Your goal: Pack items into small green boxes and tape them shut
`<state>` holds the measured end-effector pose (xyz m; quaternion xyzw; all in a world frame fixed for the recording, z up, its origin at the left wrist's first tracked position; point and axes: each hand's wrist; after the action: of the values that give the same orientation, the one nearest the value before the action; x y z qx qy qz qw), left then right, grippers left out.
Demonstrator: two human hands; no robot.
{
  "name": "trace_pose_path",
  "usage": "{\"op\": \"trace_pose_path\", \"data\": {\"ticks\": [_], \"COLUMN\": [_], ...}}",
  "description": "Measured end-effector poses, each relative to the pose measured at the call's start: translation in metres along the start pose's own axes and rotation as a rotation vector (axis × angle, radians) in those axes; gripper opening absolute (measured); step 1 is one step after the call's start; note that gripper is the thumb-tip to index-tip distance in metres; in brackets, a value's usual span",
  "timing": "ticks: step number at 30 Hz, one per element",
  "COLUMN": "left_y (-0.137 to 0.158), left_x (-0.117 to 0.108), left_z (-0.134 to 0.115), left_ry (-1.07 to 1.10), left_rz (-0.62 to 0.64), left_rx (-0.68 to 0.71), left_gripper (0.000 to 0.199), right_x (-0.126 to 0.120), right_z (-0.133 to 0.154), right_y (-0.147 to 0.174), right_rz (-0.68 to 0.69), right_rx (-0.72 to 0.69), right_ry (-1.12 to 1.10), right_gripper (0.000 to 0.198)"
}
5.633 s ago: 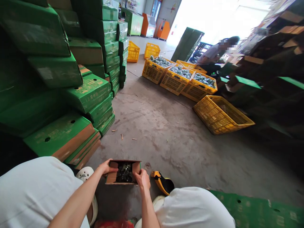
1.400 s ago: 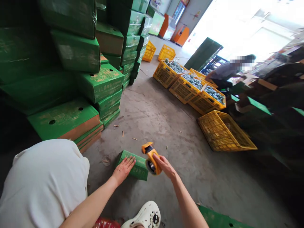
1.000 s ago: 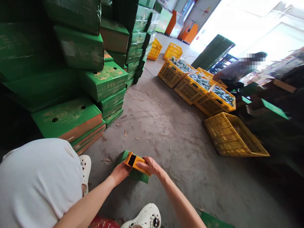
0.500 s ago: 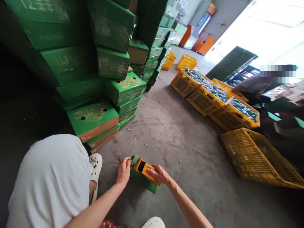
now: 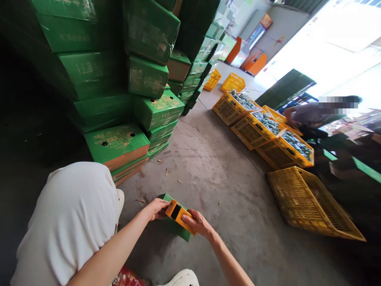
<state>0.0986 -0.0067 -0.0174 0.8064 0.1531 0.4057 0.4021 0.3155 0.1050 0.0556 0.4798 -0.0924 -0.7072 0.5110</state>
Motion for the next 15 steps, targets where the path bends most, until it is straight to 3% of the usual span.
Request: {"op": "trace_pose_path", "data": {"ticks": [15], "left_y": [-0.01], "left_x": [-0.003], "left_z": [0.011], "left_ry": [-0.058], "left_rz": [-0.072], "left_rx": [0.122], "left_gripper": [0.044], "right_x": [-0.01], "right_z": [0.002], "right_y": [-0.005], "right_rz": [0.118], "right_rx": [0.003], "right_ry": [-0.004], "right_gripper": [0.067]}}
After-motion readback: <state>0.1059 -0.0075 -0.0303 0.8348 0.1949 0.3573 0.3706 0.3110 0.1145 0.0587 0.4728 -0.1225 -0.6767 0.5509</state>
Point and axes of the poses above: each hand's wrist, its own y-axis away from the middle knuckle, its own x-axis out of the palm, z = x × y, and after that the axes turned 14 degrees about y, right-handed
